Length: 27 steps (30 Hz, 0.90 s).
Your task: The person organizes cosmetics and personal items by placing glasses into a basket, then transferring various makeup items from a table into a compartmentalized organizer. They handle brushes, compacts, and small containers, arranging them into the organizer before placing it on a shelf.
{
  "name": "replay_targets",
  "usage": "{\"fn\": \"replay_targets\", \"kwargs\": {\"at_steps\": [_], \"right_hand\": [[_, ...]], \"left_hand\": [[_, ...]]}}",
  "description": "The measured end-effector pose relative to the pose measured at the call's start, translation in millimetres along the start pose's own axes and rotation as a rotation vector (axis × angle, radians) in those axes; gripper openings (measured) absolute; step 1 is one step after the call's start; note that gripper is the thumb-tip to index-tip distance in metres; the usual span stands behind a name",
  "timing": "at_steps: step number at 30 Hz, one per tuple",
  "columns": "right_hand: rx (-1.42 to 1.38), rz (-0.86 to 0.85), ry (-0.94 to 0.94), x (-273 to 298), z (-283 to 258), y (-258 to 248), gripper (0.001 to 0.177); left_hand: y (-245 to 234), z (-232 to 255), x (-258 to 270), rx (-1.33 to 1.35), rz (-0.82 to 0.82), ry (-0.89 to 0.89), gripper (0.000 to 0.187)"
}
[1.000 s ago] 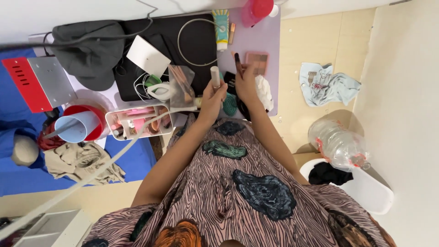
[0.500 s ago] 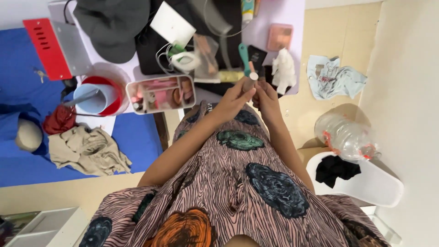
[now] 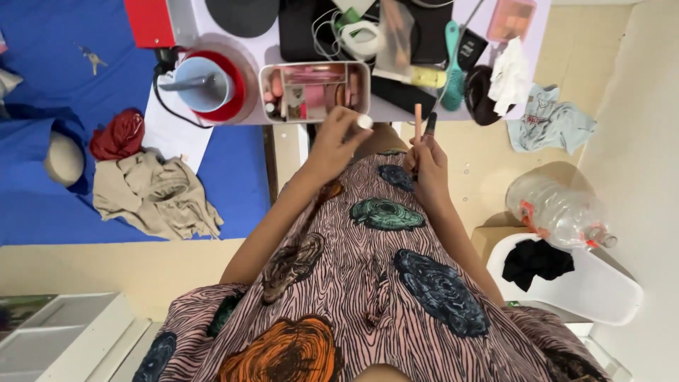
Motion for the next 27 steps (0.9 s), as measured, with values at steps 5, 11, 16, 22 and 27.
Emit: {"fn": "replay_targets", "kwargs": {"at_steps": [5,11,16,22,27], "right_hand": [[0.212,-0.143,-0.001,-8,30,20,0.009],[0.364,-0.209,0.034,-18,53,43,0.015],[0.351,-0.203,0.066,-18,56,50,0.017],[0.396,-0.188,0.135,-23,70,48,0.027],[0.508,-0.153,0.117,-36,66,48,0.021]], "left_hand": [[-49,-7,11,0.018,0.237,-0.138,0.022],[-76,-10,26,0.003,0.51,-0.06,0.007],[-89,-20,37,-0.036,0.586,-0.057,0.006],[-100,-28,49,-0.065,0.706,-0.119,0.006],[-74,-20,34,0.074,0.601,-0.104,0.007]]}}
Point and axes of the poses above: each hand's wrist, its own x-axis away from the middle knuckle, its own y-axis out of the palm, z = x × y, the point moved 1 cm from there along -x, towards the middle knuckle, and after that the axes turned 6 degrees about z, right-handed, at the moved point
